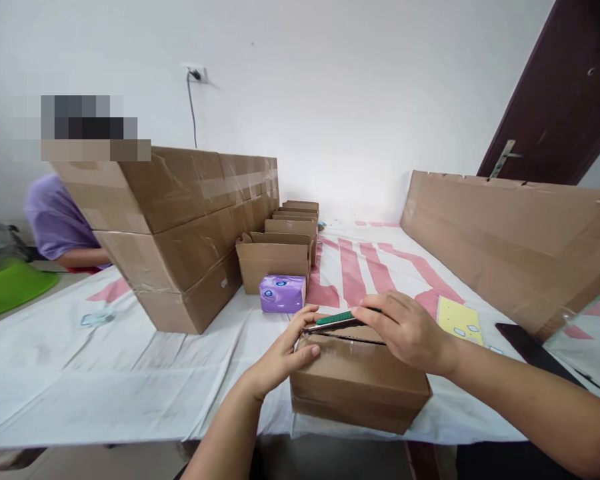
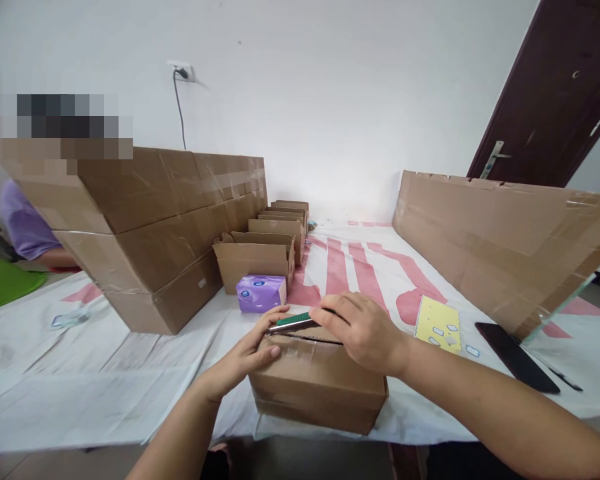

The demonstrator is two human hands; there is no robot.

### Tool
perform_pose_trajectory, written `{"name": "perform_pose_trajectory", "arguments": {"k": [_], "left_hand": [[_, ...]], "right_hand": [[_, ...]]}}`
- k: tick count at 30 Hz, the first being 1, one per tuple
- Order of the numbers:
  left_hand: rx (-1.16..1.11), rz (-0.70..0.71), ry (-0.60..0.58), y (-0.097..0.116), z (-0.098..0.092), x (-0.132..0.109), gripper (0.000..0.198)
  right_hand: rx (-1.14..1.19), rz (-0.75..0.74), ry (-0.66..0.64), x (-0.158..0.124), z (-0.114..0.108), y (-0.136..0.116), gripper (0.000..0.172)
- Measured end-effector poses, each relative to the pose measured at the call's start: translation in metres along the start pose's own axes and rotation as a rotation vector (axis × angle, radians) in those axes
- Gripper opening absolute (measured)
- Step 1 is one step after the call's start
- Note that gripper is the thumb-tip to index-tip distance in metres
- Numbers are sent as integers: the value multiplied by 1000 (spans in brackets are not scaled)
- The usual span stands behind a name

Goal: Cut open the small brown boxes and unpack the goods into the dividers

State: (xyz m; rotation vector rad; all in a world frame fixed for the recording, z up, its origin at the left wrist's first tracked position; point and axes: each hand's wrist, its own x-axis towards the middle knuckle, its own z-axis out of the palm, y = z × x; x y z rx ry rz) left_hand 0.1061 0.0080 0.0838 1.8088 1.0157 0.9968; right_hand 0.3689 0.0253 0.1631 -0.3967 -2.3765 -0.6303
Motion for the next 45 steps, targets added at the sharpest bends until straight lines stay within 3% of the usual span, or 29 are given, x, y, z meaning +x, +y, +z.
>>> {"name": "perform_pose_trajectory", "arguments": {"k": [4, 10, 16, 20, 24, 30, 34, 36, 38, 41, 45], "left_hand": [[2, 7, -5, 0, 0, 0, 56], [6, 3, -14, -2, 0, 1, 51], [21, -20, -16, -1, 0, 1, 51], [30, -36, -13, 1, 0, 1, 51], [1, -58, 2, 3, 1, -1, 55], [-114, -75, 25, 1, 6, -2, 75], [-112, -18, 46, -1, 7, -1, 72], [-106, -13, 44, -1, 7, -1, 68], [-106, -19, 43, -1, 7, -1, 67], [-111, -33, 46, 0, 7, -2, 67], [-122, -44, 22, 0, 7, -1, 67]], "right_hand": [[-113, -86, -26, 7, 0, -2, 29], [-159, -139, -109, 2, -26, -5, 30], [-122, -49, -271, -26, -58, 6, 35], [-98, 124, -320, -59, -73, 23, 34], [-15, 380, -341, -106, -72, 40, 28], [165, 876, -557, -184, -35, 37, 28], [240, 980, -702, -211, -13, 25, 32], [247, 964, -736, -212, -8, 26, 34], [237, 924, -679, -203, -7, 32, 35], [191, 846, -418, -169, -12, 42, 31], [215, 628, -102, -91, -21, 34, 22]]}}
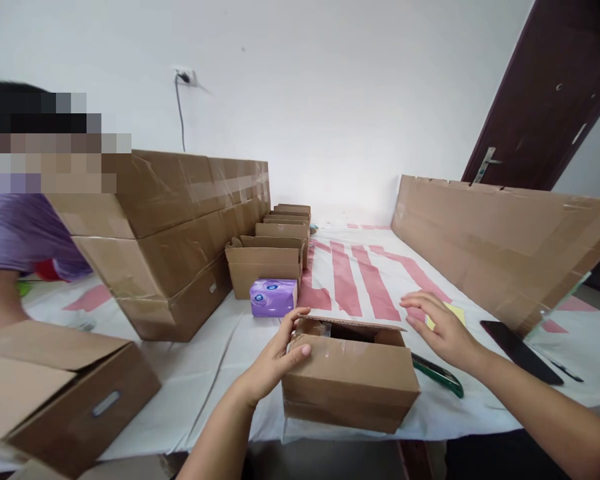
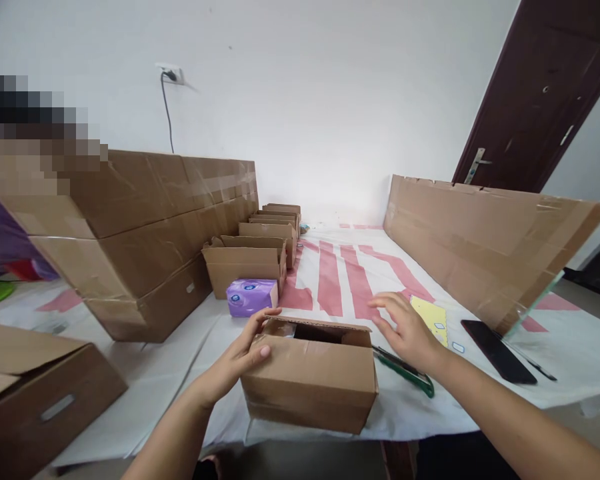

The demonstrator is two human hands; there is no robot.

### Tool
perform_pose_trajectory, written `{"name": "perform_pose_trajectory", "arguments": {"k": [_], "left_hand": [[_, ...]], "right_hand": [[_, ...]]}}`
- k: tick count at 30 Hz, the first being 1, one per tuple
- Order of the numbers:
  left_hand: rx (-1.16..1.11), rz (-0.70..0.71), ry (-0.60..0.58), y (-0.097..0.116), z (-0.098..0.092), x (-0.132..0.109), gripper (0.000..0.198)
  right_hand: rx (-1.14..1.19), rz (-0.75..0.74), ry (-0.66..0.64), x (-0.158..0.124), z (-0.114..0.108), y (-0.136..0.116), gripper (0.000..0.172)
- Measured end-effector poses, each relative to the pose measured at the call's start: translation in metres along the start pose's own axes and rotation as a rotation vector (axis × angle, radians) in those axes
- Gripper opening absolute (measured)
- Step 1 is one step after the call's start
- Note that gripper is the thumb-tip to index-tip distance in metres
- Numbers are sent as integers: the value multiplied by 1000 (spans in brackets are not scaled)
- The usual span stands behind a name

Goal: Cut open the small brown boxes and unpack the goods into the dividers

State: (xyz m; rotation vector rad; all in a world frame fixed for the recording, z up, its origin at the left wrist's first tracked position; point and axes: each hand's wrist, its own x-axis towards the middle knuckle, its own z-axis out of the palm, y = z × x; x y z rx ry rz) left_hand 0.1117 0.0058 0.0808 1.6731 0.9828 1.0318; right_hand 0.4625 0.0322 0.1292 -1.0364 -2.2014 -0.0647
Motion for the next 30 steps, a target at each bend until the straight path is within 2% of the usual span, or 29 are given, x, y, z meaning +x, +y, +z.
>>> {"name": "perform_pose_trajectory", "arguments": {"k": [2, 6, 10, 13, 17, 20, 23, 26, 30], "left_hand": [[-1, 3, -10, 0, 0, 1, 66], [4, 28, -22, -1, 0, 2, 64], [10, 44, -20, -3, -1, 2, 62], [9, 40, -22, -2, -1, 2, 62], [17, 49, -21, -1, 0, 2, 61], [22, 56, -37, 1, 3, 2, 60], [22, 39, -56, 1, 6, 2, 61], [20, 20, -55, 1, 7, 2, 61], [23, 1, -30, 2, 8, 3, 59]], "right_hand": [[51, -143, -17, 26, 2, -35, 21], [31, -437, -188, 63, 19, -88, 33], [-99, -488, -422, 83, 42, -105, 43], [-159, -483, -467, 88, 49, -103, 28], [-119, -537, -306, 79, 45, -99, 14], [-90, -591, -194, 62, 37, -98, 14], [-53, -591, -168, 41, 24, -97, 16], [51, -480, -205, 18, 4, -88, 16], [147, -158, -330, -15, -26, -64, 16]]}}
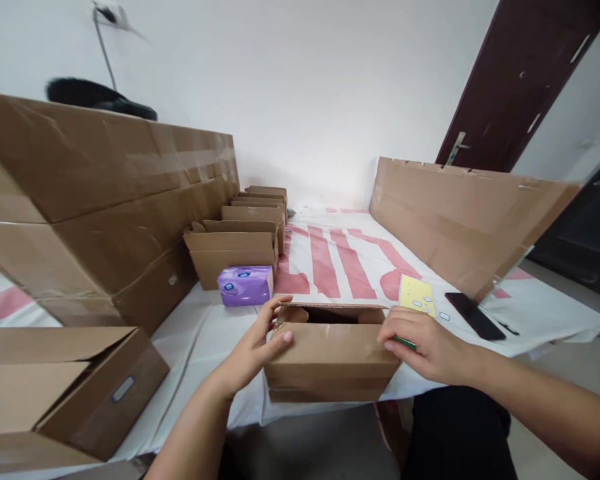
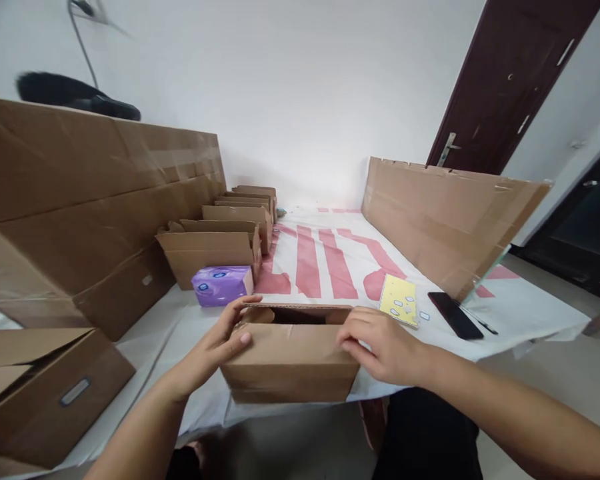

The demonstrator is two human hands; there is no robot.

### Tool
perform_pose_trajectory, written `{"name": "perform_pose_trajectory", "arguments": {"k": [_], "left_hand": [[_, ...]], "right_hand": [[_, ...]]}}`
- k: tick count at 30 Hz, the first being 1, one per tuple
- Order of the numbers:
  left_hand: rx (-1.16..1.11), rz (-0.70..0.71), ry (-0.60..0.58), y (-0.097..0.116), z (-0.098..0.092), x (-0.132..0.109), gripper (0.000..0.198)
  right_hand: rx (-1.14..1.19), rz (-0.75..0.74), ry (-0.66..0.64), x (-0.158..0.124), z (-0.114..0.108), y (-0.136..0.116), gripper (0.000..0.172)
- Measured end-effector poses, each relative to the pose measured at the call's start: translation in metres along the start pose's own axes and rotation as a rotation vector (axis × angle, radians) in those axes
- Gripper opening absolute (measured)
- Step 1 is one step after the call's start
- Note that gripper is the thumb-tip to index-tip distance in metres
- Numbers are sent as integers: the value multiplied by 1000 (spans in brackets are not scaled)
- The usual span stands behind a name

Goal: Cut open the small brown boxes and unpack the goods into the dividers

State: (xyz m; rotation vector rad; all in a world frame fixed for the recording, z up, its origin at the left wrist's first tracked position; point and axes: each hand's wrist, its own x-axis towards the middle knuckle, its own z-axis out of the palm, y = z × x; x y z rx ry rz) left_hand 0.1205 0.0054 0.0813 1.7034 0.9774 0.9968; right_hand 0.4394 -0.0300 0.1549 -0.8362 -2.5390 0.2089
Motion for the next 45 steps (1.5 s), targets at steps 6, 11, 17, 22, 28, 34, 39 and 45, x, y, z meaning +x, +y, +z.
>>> {"name": "perform_pose_trajectory", "arguments": {"k": [6, 11, 17, 22, 28, 34, 39, 45], "left_hand": [[18, -26, 29, 1, 2, 2, 60], [40, -29, 37, -2, 1, 3, 60], [36, 0, 33, -7, 1, 3, 57], [102, 96, 217, -12, 1, 2, 59], [253, 292, 352, 4, -7, -3, 36], [331, 378, -153, 33, 11, -14, 36], [474, 339, -211, 46, 24, -24, 48], [635, 424, -266, 60, 28, -30, 35]], "right_hand": [[3, 424, -290, -70, -9, 40, 17], [-260, 754, -563, -116, 16, 74, 14], [-528, 855, -499, -125, 42, 86, 13], [-497, 819, -432, -117, 32, 85, 29], [-260, 554, -147, -88, 9, 68, 7], [89, 96, 178, -42, 2, 31, 22], [359, -49, -165, -11, -10, 25, 57], [222, -148, -298, 5, -22, 23, 58]]}}
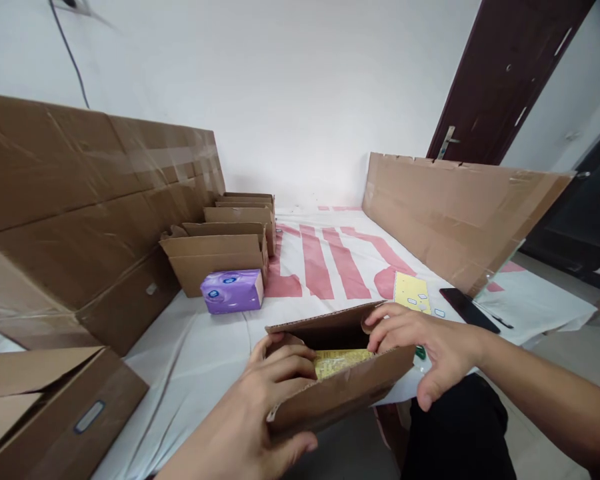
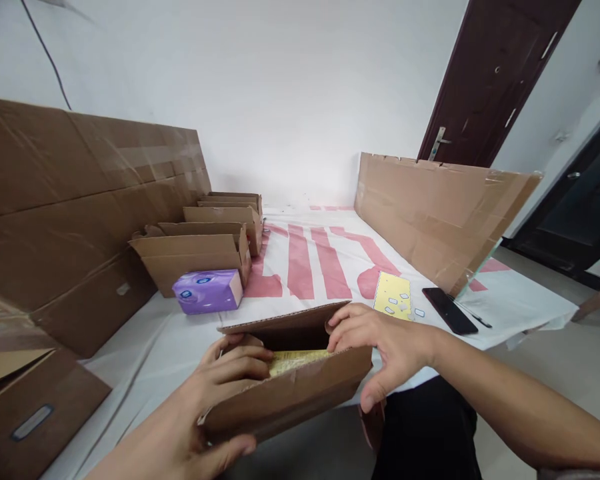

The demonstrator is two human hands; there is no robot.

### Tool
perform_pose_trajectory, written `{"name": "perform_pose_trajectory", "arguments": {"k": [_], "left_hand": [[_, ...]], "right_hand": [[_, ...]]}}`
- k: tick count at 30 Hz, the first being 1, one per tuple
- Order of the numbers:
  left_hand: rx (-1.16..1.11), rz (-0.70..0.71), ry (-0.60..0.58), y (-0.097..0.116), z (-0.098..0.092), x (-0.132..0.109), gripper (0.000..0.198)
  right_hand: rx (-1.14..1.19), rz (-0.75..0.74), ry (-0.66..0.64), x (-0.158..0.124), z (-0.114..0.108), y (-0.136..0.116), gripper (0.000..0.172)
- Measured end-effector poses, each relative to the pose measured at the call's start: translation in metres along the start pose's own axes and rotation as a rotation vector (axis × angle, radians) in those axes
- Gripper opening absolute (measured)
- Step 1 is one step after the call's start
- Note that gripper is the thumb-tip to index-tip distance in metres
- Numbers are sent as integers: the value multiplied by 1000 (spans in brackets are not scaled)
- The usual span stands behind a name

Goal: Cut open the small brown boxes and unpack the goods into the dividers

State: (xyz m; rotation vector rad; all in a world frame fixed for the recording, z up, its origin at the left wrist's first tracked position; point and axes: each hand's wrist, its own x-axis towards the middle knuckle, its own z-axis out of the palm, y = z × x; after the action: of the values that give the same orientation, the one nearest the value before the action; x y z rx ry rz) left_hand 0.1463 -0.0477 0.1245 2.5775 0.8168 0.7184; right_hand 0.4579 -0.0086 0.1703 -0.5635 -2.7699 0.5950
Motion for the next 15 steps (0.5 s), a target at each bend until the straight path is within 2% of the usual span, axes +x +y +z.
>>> {"name": "perform_pose_trajectory", "arguments": {"k": [2, 5, 7, 9, 11, 15], "left_hand": [[98, 62, 53, 1, 0, 0, 29], [278, 117, 296, -6, -1, -3, 24], [373, 122, 412, -12, -4, -6, 21], [412, 129, 424, -16, -8, -8, 21], [395, 151, 384, -14, -10, -9, 16], [347, 243, 339, 6, -3, -4, 18]], "right_hand": [[-138, -24, 75, 1, 3, -3, 55], [-319, -34, 249, -3, 7, -2, 52], [-365, -49, 341, -10, 7, 2, 51], [-361, -39, 373, -20, 4, 8, 51], [-341, 10, 354, -28, 1, 11, 50], [-337, 98, 309, -33, -4, 7, 33]]}}
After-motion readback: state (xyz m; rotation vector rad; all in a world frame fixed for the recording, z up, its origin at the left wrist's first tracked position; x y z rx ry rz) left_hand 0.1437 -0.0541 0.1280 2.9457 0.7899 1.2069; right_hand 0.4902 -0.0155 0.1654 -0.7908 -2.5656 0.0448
